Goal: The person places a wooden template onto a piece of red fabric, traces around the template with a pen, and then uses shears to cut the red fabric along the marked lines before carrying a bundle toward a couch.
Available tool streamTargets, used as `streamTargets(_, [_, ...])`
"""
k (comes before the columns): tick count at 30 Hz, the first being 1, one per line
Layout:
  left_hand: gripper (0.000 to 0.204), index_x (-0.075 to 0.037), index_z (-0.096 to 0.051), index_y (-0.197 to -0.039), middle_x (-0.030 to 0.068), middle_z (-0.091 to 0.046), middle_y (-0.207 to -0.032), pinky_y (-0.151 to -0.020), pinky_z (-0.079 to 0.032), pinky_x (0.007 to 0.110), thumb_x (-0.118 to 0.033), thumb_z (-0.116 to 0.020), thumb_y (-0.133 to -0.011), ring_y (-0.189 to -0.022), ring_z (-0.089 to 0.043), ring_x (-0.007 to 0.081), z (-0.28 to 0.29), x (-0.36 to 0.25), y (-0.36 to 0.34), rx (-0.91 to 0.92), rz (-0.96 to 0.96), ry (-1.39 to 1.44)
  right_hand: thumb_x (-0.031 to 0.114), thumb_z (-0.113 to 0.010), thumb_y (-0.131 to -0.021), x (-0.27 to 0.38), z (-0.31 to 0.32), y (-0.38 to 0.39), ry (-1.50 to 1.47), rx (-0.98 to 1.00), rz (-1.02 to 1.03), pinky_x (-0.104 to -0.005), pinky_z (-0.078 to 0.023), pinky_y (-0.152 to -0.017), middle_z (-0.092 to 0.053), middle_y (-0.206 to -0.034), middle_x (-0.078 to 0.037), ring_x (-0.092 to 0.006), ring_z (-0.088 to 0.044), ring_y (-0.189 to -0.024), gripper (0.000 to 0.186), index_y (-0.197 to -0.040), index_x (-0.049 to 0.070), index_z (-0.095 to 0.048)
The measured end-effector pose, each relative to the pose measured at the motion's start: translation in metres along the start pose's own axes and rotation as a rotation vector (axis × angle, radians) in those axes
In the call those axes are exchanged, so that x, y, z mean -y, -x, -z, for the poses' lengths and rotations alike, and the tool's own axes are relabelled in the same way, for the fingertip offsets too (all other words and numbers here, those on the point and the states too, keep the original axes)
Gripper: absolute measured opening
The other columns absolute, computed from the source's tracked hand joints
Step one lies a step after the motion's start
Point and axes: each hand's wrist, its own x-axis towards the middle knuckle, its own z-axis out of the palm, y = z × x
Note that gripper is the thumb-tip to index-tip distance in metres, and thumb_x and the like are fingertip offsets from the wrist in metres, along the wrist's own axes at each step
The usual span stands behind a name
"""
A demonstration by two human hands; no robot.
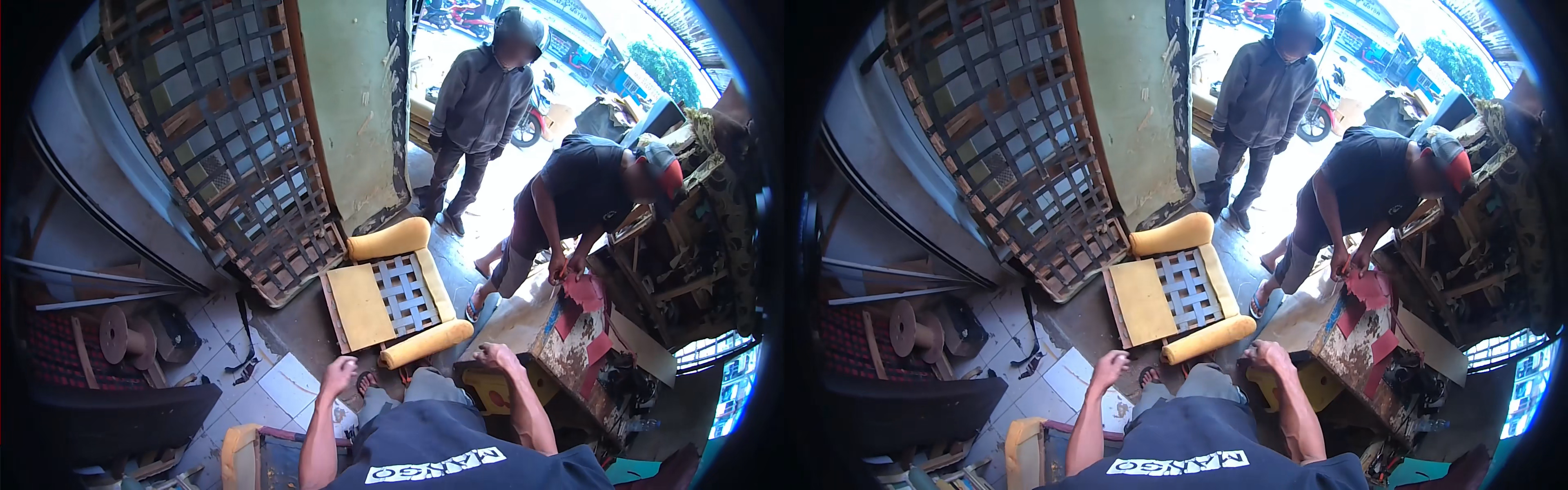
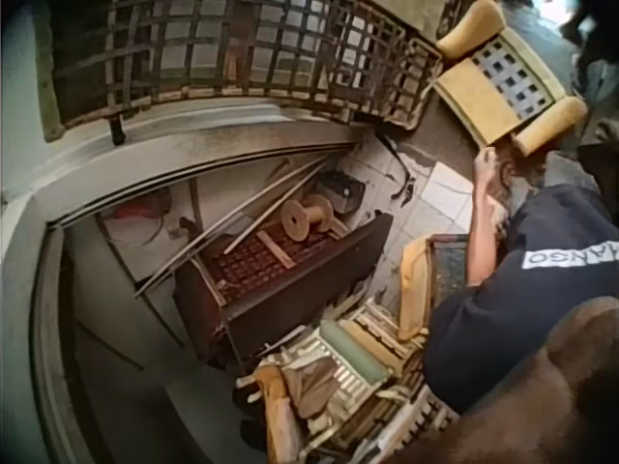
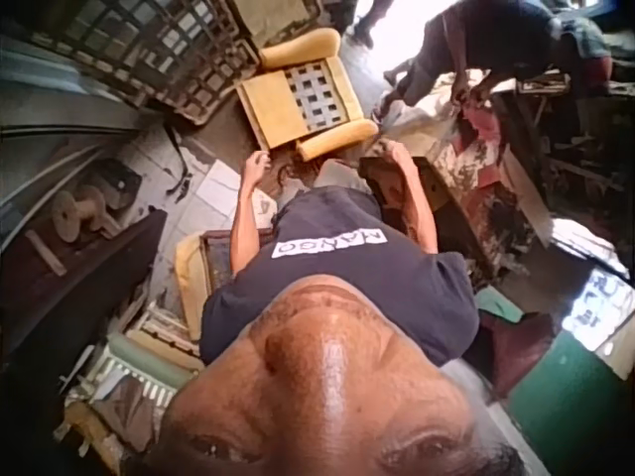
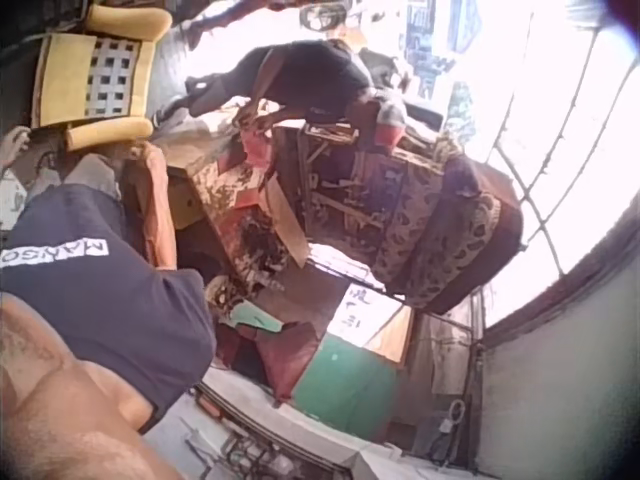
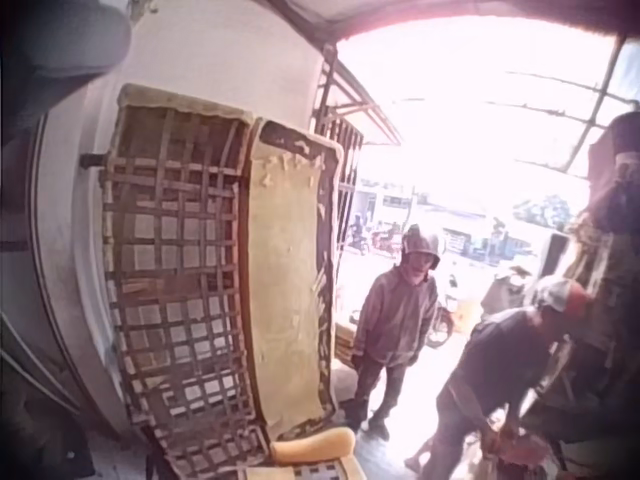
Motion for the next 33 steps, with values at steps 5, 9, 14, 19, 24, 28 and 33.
streamTargets(5, [0.02, -0.011, -0.046, -0.072, 0.0041, -0.043, -0.058, -0.037, -0.033, 0.032, -0.012, -0.049, -0.093, -0.045, -0.045, 0.0191, 0.091, 0.206, 0.053, -0.702, 0.842, 0.48, 0.036, -0.06, -0.094, -0.036, -0.056, 0.013, -0.348, -0.048, -0.163, -0.0391, -0.053, -0.09, -0.073, -0.107, -0.015, -0.0283, -0.071, -0.096, 0.044, -0.124, 0.005, -0.067])
streamTargets(9, [0.016, -0.003, -0.062, -0.096, 0.0093, -0.062, -0.072, -0.044, -0.048, 0.038, -0.013, -0.05, -0.094, -0.055, -0.059, 0.0222, 0.1, 0.257, 0.133, -0.214, 1.176, -0.021, 0.028, -0.065, -0.094, -0.05, -0.157, 0.009, -0.979, 0.128, -0.339, -0.0288, -0.048, -0.062, -0.069, -0.087, -0.004, -0.0136, -0.062, -0.075, 0.033, -0.117, 0.003, -0.069])
streamTargets(14, [0.02, 0.001, -0.061, -0.104, 0.0135, -0.068, -0.09, -0.066, -0.056, 0.042, -0.015, -0.052, -0.098, -0.076, -0.068, 0.026, 0.045, 0.221, 0.114, -0.313, 0.943, 0.273, 0.033, -0.068, -0.086, -0.054, -0.203, 0.024, -0.731, 0.088, -0.426, -0.03, -0.052, -0.089, -0.073, -0.114, -0.014, -0.0197, -0.068, -0.102, 0.046, -0.124, 0.007, -0.069])
streamTargets(19, [0.019, -0.004, -0.064, -0.104, 0.0071, -0.067, -0.08, -0.05, -0.05, 0.03, -0.02, -0.058, -0.096, -0.061, -0.063, 0.0167, -0.014, 0.166, 0.054, -0.233, 0.721, 0.376, 0.024, -0.064, -0.093, -0.05, -0.17, 0.003, -0.684, 0.17, -0.352, -0.0306, -0.054, -0.069, -0.071, -0.094, -0.008, -0.0159, -0.065, -0.078, 0.034, -0.12, 0.004, -0.069])
streamTargets(24, [0.023, -0.004, -0.061, -0.11, 0.0093, -0.066, -0.091, -0.06, -0.053, 0.033, -0.022, -0.055, -0.098, -0.071, -0.064, 0.0202, -0.022, 0.106, 0.019, -0.093, 0.545, 0.291, 0.014, -0.059, -0.099, -0.045, -0.134, -0.008, -1.163, 0.009, -0.345, -0.0242, -0.045, -0.051, -0.06, -0.08, -0.003, -0.0106, -0.053, -0.06, 0.022, -0.116, 0.001, -0.06])
streamTargets(28, [0.028, -0.002, -0.06, -0.115, 0.0115, -0.065, -0.101, -0.076, -0.054, 0.036, -0.023, -0.056, -0.098, -0.088, -0.065, 0.0215, 0.009, 0.101, 0.03, -0.164, 0.559, 0.301, 0.013, -0.055, -0.101, -0.046, -0.124, -0.003, -1.245, 0.038, -0.338, -0.0249, -0.044, -0.052, -0.058, -0.078, -0.002, -0.01, -0.052, -0.058, 0.02, -0.115, 0.0, -0.061])
streamTargets(33, [0.031, 0.003, -0.058, -0.12, 0.0173, -0.067, -0.101, -0.073, -0.057, 0.041, -0.015, -0.056, -0.095, -0.086, -0.068, 0.029, 0.047, 0.153, 0.073, -0.368, 0.837, 0.31, 0.027, -0.071, -0.086, -0.117, -0.214, -0.029, -0.581, -0.04, -0.31, -0.0364, -0.05, -0.055, -0.069, -0.086, -0.008, -0.0198, -0.061, -0.064, 0.037, -0.114, 0.004, -0.071])
